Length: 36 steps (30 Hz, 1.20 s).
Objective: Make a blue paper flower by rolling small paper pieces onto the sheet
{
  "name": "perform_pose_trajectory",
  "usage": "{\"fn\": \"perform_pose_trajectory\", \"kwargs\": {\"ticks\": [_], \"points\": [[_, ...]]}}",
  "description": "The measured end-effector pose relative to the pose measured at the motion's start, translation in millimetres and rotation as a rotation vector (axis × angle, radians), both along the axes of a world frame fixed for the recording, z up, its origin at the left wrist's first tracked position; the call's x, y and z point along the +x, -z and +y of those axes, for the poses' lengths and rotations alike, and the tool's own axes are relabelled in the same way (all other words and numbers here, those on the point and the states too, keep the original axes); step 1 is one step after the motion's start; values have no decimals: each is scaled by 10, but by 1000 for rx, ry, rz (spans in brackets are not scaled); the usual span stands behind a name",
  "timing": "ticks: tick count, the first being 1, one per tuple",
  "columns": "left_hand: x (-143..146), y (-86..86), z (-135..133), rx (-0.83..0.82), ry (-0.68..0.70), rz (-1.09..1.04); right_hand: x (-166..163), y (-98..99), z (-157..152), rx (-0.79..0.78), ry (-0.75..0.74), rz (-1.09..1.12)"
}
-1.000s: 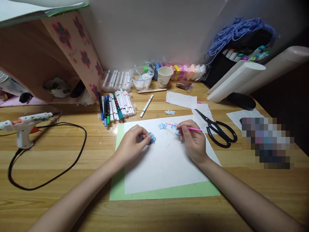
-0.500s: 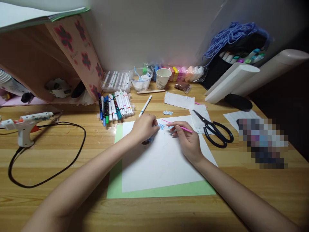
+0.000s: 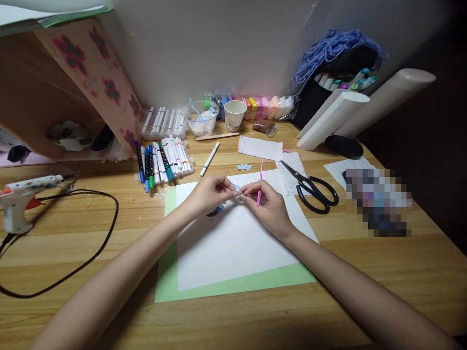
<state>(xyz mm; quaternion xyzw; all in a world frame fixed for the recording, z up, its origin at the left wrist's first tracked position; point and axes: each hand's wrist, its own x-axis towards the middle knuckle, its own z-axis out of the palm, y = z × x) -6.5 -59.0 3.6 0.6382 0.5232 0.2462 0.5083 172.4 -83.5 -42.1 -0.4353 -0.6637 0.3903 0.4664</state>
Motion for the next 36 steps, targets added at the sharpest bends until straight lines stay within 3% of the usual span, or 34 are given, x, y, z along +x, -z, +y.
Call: {"fn": "perform_pose_trajectory", "kwargs": {"ticks": [5,11,15,20,36], "points": [[6,32,-36,24,16,49,8,5,-8,1,-3,32],[44,-38,-173,256,-72,252,-2,-9,-18,44,100,21],[119,-80,-239,244,0,228,0,-16,-53,142,123,-50],[146,-91,-250,240,-11,255,-2,-14,-79,234,114,-93],[159,-108,-264,223,4,226,-9,-33,-100,284,104,-139]]}}
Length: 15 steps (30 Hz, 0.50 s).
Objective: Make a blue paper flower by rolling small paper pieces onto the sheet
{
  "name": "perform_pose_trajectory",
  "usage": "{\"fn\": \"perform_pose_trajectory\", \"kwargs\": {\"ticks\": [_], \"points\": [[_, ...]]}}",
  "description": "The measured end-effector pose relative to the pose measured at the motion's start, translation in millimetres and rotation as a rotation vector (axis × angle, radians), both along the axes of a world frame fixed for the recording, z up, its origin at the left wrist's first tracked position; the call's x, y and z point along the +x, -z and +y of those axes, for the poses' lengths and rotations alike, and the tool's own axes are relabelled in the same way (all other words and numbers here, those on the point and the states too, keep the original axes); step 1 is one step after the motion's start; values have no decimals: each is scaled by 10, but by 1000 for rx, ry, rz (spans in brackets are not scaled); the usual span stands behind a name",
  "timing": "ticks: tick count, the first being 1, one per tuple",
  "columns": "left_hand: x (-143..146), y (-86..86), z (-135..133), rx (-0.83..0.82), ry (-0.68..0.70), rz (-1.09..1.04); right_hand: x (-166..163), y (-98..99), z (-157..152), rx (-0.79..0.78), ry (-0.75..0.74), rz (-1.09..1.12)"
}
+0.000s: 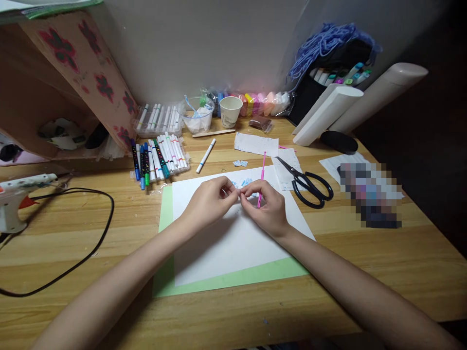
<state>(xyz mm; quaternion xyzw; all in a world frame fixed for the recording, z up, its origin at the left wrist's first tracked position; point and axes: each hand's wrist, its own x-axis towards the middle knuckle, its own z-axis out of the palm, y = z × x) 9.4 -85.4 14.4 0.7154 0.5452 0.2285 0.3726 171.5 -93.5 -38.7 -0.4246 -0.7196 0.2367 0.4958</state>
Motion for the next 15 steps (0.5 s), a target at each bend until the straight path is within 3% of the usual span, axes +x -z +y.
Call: {"fn": "perform_pose_trajectory", "kwargs": {"ticks": [15], "points": [[-48,-6,8,-13,-2,-23,-19,-22,5,-54,-19,96]]}}
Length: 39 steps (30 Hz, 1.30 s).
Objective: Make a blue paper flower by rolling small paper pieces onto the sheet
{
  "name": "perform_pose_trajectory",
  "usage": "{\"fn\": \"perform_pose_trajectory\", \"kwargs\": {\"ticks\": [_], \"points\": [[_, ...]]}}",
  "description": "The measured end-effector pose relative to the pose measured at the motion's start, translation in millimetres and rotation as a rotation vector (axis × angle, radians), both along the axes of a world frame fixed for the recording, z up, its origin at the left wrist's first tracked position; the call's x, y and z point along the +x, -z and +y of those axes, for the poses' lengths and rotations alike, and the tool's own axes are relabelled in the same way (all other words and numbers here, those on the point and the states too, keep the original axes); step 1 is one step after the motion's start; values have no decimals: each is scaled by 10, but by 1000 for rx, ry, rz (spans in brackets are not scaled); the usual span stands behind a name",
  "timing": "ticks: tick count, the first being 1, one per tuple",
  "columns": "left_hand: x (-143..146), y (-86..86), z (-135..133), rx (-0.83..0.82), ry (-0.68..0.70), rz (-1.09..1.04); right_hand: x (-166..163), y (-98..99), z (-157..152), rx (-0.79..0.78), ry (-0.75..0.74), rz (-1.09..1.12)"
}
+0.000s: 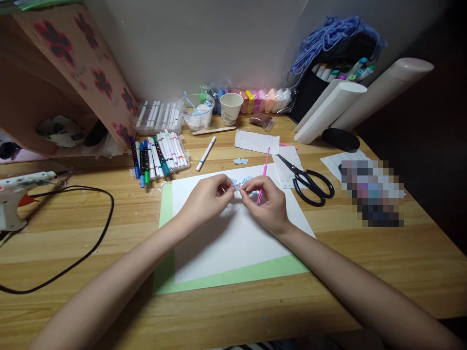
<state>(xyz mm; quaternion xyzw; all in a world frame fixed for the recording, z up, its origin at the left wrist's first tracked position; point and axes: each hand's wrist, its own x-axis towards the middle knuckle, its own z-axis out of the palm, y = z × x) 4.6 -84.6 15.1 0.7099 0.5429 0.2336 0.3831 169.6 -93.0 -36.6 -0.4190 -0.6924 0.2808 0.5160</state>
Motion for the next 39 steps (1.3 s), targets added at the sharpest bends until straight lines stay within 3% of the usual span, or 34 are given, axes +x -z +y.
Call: {"fn": "perform_pose_trajectory", "kwargs": {"ticks": [12,18,21,25,30,39], "points": [[-102,-68,19,11,-24,85,34,7,110,-173,42,189],[-269,-164,-59,73,-57,84,69,79,149,-239,143,28],[-359,-147,-185,79,-78,84,60,51,113,-200,152,8],[-424,-53,-402,80,-88,76,9,-38,-15,-158,-4,85],[-388,34,-612,55,-70,102,-106,-92,-225,-314,-294,43],[-309,126,-752,27,-92,118,-183,-80,-325,-361,-359,-38]]}}
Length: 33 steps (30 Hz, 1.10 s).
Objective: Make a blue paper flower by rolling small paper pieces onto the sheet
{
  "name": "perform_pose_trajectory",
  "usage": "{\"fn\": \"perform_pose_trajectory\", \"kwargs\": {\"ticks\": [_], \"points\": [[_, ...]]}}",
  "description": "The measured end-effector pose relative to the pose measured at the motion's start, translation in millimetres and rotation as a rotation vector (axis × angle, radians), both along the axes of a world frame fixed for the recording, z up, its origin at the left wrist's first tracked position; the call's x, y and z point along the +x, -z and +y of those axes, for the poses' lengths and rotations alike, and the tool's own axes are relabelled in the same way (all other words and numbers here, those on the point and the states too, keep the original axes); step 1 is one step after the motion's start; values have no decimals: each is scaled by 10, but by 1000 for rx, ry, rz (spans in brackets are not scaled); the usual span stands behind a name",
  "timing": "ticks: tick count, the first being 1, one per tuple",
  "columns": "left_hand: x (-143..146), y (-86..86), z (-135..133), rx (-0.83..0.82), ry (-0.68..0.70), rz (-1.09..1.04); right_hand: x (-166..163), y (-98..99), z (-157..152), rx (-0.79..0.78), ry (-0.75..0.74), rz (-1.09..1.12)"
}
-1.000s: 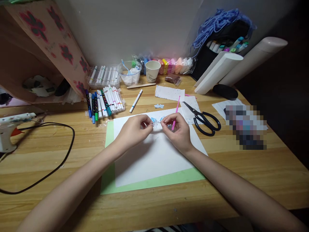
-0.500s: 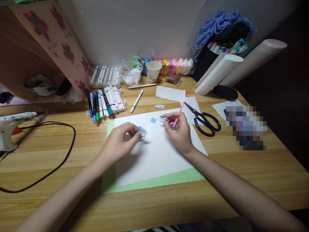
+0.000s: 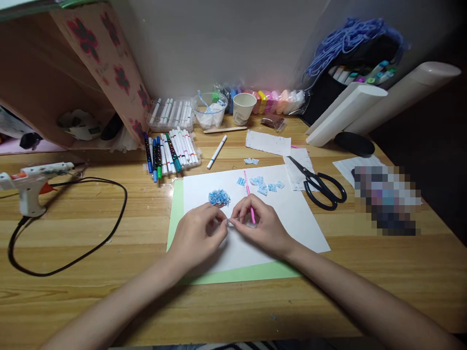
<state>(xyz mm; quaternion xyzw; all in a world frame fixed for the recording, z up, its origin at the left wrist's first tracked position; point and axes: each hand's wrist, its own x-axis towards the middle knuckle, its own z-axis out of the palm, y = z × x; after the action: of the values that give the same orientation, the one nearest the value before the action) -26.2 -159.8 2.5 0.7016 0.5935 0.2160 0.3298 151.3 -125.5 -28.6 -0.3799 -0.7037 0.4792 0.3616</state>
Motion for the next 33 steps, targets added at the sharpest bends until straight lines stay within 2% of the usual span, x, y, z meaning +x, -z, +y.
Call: {"fn": "perform_pose_trajectory", "kwargs": {"ticks": [9,15,19,22,24,28,33], "points": [[16,118,-26,-18,-122,-57,-38,30,17,25,14,-40],[36,122,38,54,-189,26,-75,40,109,47,55,-72],[66,148,94,129,-196,122,-46,41,96,24,125,-24],[80,171,123,170,-198,172,16,52,69,-10,109,112],[82,175,140,194,-196,196,67,55,64,37,94,178],[89,155,166,203,-169,213,148,44,76,213,58,132],[105,130,166,194,-150,239,164,54,70,172,31,149]]}}
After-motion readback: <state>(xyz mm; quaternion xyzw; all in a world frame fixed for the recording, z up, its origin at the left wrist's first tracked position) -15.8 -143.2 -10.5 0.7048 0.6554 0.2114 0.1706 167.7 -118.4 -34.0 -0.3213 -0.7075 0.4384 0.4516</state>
